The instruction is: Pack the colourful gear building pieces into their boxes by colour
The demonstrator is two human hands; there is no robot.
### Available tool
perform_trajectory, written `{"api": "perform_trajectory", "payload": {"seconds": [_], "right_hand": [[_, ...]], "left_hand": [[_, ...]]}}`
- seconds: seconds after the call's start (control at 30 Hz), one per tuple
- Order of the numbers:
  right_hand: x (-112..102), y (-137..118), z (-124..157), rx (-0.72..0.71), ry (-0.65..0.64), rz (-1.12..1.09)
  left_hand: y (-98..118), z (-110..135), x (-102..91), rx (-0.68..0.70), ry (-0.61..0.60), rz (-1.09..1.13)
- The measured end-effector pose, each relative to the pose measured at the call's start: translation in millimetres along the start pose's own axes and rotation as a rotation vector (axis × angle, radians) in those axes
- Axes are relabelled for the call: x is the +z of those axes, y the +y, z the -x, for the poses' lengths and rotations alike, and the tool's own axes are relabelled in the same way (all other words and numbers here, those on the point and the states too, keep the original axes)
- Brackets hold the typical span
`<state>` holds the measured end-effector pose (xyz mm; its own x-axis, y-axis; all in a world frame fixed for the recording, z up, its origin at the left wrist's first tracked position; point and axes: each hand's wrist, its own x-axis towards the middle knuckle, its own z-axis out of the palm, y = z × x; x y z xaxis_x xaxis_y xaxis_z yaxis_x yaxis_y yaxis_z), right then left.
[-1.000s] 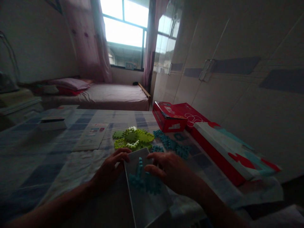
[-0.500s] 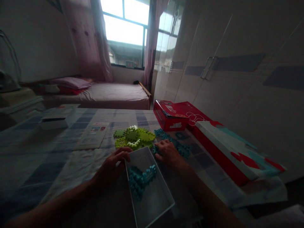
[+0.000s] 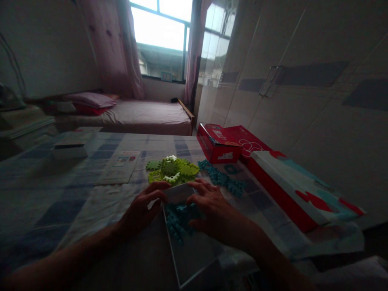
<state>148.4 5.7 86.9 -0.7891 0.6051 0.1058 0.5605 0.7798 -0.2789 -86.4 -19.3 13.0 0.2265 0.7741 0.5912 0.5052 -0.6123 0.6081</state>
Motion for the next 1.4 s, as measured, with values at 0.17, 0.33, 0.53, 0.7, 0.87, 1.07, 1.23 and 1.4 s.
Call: {"api": "perform_trajectory", "payload": {"seconds": [0.17,0.33,0.53,0.7,0.87,1.07,1.23,1.4], "right_hand": [[3.0,-0.8,-3.8,0.025,0.033,0.067],[-0.6,-20.1,0.2,-0.086,0.011,-0.024],[16.7,-22.9,-5.0,0.023,0.249,0.131],[25.7,-12.7,-2.9,0.025,0.240,0.232],[23.4,-13.6,5.8,0.008,0.229,0.203],[5.8,2.9,11.3,0.044,0.147,0.046],[-8.3,70.9,19.2,0.565,0.207,0.286],[3.3,121.7,31.1,0.761,0.082,0.325]], "left_hand": [[-0.1,0.0,0.5,0.000,0.012,0.009],[-2.4,0.4,1.2,0.011,0.003,0.015],[-2.6,1.9,0.4,-0.001,-0.016,0.009],[-2.1,0.1,-0.1,0.002,-0.014,0.004],[-3.4,0.8,1.1,-0.006,-0.017,0.008],[-6.0,1.0,1.6,-0.008,-0.019,-0.010],[-9.5,1.4,1.4,-0.026,0.013,-0.026],[-10.0,2.2,1.1,-0.031,0.000,-0.051]]}}
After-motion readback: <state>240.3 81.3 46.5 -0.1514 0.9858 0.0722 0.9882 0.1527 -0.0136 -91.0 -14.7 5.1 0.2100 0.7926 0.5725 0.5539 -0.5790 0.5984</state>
